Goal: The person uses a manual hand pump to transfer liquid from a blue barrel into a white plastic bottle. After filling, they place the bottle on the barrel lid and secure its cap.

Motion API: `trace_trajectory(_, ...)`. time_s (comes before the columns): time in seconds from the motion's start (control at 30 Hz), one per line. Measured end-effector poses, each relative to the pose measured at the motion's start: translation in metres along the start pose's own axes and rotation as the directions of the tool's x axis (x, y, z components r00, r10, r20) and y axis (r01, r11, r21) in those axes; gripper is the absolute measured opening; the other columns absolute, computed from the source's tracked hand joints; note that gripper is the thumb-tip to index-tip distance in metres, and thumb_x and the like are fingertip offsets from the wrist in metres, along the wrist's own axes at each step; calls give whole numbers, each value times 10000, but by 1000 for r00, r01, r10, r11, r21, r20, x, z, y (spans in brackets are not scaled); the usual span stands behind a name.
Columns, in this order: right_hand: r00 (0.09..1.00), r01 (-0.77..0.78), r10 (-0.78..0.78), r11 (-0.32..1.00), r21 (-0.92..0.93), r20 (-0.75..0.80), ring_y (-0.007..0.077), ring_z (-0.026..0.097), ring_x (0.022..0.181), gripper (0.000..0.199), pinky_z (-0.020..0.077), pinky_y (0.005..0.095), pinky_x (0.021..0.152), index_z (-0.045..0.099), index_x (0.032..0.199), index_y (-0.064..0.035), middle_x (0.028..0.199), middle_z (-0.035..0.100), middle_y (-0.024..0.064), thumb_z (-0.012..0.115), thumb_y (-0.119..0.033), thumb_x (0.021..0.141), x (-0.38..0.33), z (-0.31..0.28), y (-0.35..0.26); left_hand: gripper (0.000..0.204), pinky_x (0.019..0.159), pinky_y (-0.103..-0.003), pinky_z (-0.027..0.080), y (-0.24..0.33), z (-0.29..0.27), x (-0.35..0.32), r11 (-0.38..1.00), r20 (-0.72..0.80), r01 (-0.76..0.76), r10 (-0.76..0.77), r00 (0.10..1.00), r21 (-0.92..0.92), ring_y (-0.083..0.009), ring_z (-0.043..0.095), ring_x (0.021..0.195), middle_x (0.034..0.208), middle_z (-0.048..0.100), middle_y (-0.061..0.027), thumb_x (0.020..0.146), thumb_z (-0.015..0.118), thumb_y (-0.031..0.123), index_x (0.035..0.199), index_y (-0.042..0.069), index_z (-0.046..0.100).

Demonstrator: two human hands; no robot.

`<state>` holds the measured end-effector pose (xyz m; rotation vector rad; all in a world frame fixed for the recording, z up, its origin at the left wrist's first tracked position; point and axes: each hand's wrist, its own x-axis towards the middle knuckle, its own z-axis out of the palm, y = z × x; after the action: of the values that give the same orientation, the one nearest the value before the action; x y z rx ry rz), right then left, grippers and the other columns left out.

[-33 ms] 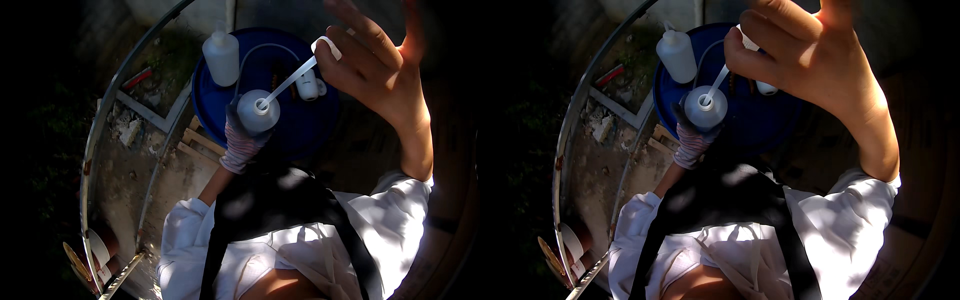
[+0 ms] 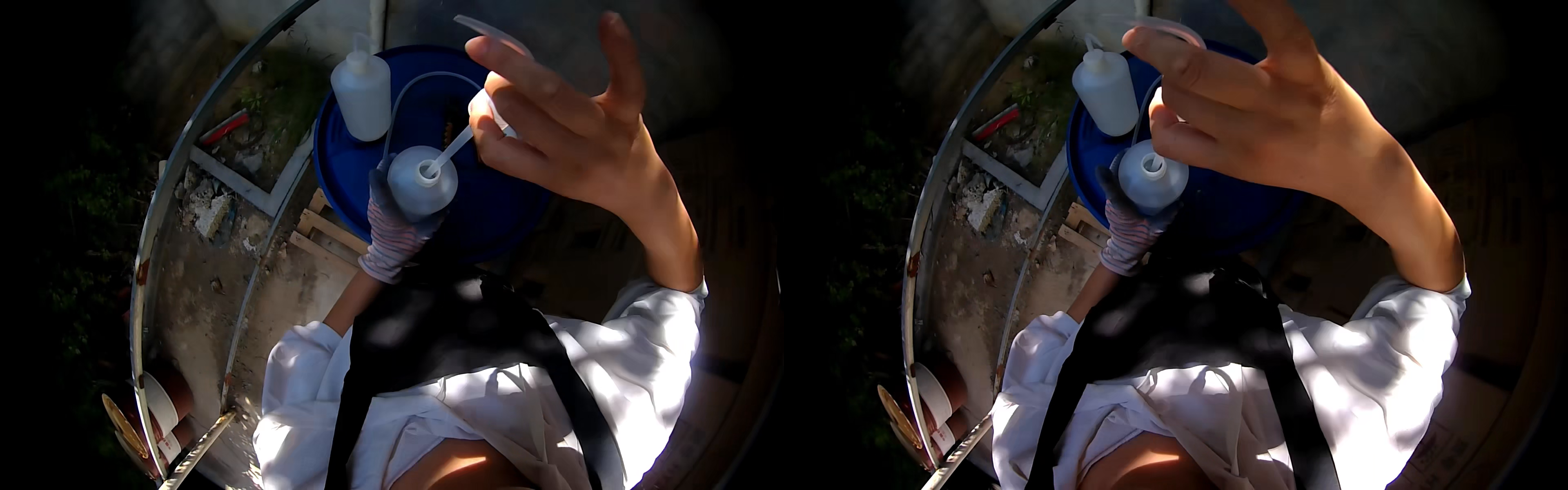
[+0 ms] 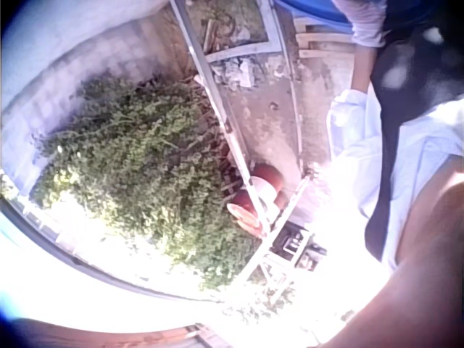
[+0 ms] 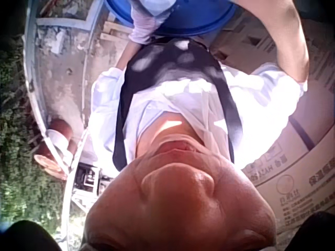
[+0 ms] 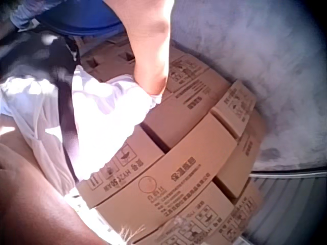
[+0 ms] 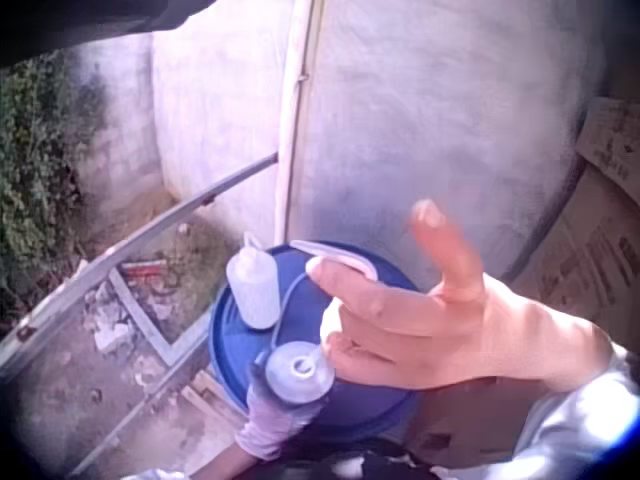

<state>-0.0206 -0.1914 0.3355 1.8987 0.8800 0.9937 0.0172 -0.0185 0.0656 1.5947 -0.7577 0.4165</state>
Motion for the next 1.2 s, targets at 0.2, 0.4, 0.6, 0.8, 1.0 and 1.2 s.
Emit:
trace_trajectory(0.2,974,223,-217,964,142,-58,138,426,1341,190,193,552,1211,616,997,-220,1183,601,-74,664,-143,830,-10,33,-83,1001,901,-444,494,12,-6,12,995,97,6,-15,995,96,-374,599,1086,1279,521,-220,694,841,330,1426,15,235)
trace_trajectory(0.4,910,-360,368,467,808,192,242,566,1167,431,413,457,1045,603,1172,-124,1179,600,29,763,-208,781,-44,32,-88,1050,887,-470,488,7,-4,2,1000,7,-24,24,1000,7,-396,601,1043,1251,528,-223,711,821,303,1474,46,149)
trace_trajectory(0.6,761,-585,341,-8,811,552,290,613,1001,505,511,376,838,633,1154,-53,1091,615,103,819,-254,730,-15,40,-101,1178,864,-475,497,3,-2,3,996,62,-81,78,995,46,-401,599,1052,1271,507,-255,692,847,272,1513,73,27)
trace_trajectory(0.8,838,-491,192,-143,860,510,233,604,1003,380,510,336,848,667,1141,-43,1077,615,73,763,-72,775,-24,59,-96,1195,868,-481,504,-5,-3,-7,993,51,-75,71,996,88,-407,597,1068,1284,505,-259,726,826,270,1527,86,-43)
trace_trajectory(1.0,912,-388,38,-250,887,409,250,603,1089,439,502,361,940,673,1177,-71,1111,649,65,727,9,749,-22,75,-78,1224,904,-471,501,3,-6,2,995,71,-40,34,997,94,-397,595,1088,1286,520,-229,679,856,317,1526,107,0)
trace_trajectory(1.2,947,-299,25,-296,907,320,254,603,1003,434,501,355,886,680,1151,-73,1045,654,67,771,-171,738,-24,90,-80,1310,902,-442,518,7,-10,0,993,122,-5,-10,992,119,-356,610,1116,1317,509,-213,722,844,301,1529,185,-181)
